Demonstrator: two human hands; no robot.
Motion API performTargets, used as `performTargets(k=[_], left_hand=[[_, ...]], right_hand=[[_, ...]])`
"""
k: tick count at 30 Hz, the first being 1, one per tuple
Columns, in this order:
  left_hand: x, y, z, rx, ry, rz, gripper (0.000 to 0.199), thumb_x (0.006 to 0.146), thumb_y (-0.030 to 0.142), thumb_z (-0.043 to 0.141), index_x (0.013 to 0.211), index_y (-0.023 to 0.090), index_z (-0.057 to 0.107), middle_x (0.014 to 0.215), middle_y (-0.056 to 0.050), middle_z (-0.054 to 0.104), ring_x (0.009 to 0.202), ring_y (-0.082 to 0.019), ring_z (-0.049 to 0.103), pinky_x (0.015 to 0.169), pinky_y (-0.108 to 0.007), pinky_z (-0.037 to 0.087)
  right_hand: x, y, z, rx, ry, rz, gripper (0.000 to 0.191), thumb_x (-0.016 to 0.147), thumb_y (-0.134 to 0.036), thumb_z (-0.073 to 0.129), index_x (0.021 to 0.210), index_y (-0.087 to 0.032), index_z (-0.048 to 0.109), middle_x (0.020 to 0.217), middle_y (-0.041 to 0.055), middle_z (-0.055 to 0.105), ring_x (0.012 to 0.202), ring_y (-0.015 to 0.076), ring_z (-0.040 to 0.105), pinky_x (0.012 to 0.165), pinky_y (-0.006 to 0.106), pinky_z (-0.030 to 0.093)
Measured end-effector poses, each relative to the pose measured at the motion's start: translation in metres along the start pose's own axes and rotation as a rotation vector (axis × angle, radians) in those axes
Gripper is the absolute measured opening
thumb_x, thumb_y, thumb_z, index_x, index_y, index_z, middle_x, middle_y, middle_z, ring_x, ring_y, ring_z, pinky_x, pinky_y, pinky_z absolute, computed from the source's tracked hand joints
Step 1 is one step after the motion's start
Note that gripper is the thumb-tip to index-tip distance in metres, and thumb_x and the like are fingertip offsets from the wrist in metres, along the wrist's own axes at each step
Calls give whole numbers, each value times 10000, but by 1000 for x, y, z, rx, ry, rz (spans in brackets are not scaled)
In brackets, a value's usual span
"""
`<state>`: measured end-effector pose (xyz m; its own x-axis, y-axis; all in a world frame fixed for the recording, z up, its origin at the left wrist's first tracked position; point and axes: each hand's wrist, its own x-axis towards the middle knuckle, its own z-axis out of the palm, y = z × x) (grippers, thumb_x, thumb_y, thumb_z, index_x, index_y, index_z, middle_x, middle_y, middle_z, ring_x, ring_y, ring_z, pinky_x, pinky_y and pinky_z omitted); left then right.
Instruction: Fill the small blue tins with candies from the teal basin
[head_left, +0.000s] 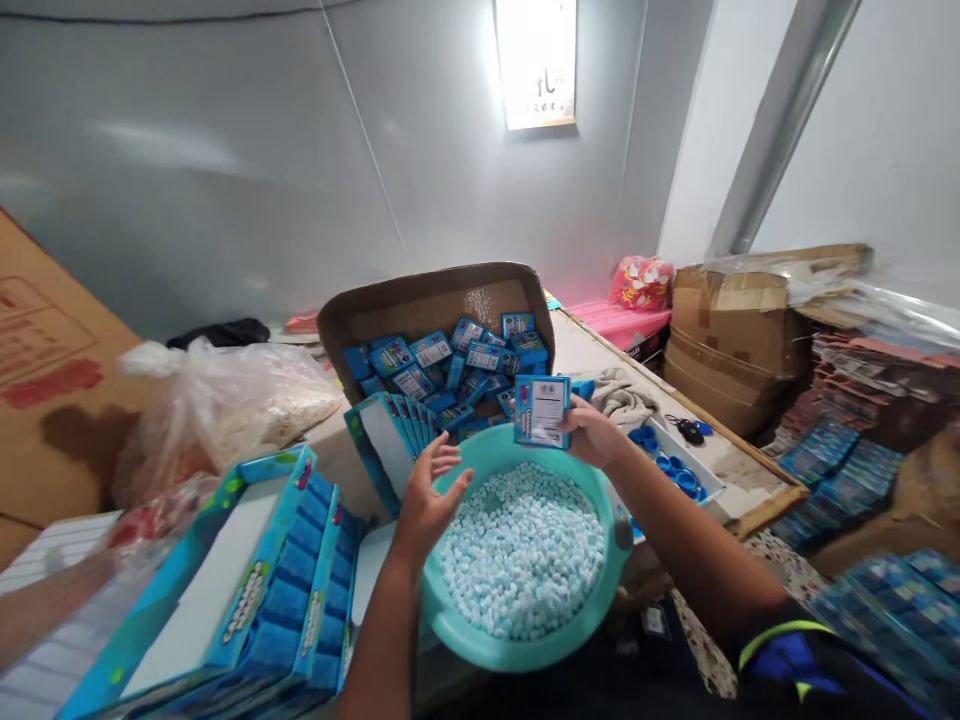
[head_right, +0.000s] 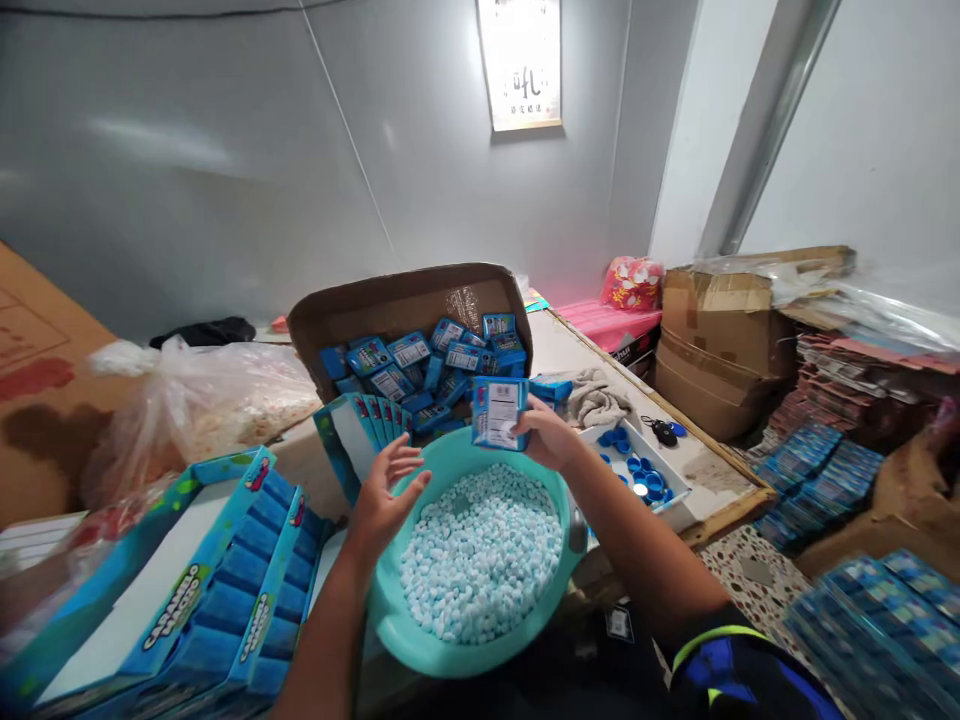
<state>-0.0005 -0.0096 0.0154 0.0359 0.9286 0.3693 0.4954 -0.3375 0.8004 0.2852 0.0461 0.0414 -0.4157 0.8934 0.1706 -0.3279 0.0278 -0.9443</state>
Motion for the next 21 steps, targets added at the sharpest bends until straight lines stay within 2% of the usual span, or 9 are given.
performTargets(k=[3,5,8,10,12,14,17,19,21], left_hand=[[5,16,-7,-188,-68,49,995,777,613,732,1578,293,236,1472,-169,500,1300,-304,575,1064,-507,494],[10,25,-12,-305,-193,43,1048,769,717,683,1601,305,197,1552,-179,430,1363,-332,521,1061,-508,497],[16,24,-10,-403,-353,-58,959,755,713,705,1543,267,386,1490,-168,519,1347,-350,527,1049,-492,504],[18,15,-5,-387,-376,-138,833,747,652,750,1436,234,543,1381,-154,610,1317,-354,548,1051,-491,500],[19,4,-1,-344,-364,-178,767,749,645,746,1373,220,610,1339,-151,637,1287,-361,568,1033,-498,510],[18,-3,0,-267,-325,-116,720,785,647,712,1366,232,621,1424,-145,585,1332,-360,535,1065,-504,488],[15,-5,-4,-137,-316,137,620,850,608,680,1360,259,636,1551,-109,475,1475,-339,387,1213,-506,335],[12,-2,-6,-129,-422,256,739,772,631,757,1397,264,609,1557,-110,473,1498,-345,354,1253,-502,268],[10,3,-5,-130,-545,264,987,599,621,885,1457,269,547,1534,-124,498,1464,-374,401,1238,-513,300]], right_hand=[[-12,-6,33,256,-228,197,611,674,-299,588,1267,-188,495,1004,99,715,916,276,697,737,455,610],[-15,-2,45,256,-249,302,552,737,-342,623,1252,-184,502,956,84,714,827,258,700,620,405,614],[-17,12,55,153,-193,346,459,808,-420,683,1184,-185,563,901,58,702,712,207,675,471,297,570],[-16,22,60,92,-167,369,374,844,-452,686,1091,-180,613,866,51,691,664,177,655,429,251,536],[-12,26,65,45,-132,437,323,897,-475,630,1007,-172,637,813,51,681,608,165,640,393,233,493],[-5,27,69,5,-67,529,330,959,-475,535,960,-162,640,744,49,665,556,162,625,372,233,456],[5,26,73,-36,12,657,343,1003,-433,437,952,-159,638,691,38,652,529,157,600,405,256,475],[8,24,74,-79,23,723,327,1001,-396,427,944,-154,639,671,32,640,513,153,570,425,274,490],[6,23,75,-147,9,765,313,1002,-354,416,927,-142,634,661,38,626,514,157,564,434,274,492]])
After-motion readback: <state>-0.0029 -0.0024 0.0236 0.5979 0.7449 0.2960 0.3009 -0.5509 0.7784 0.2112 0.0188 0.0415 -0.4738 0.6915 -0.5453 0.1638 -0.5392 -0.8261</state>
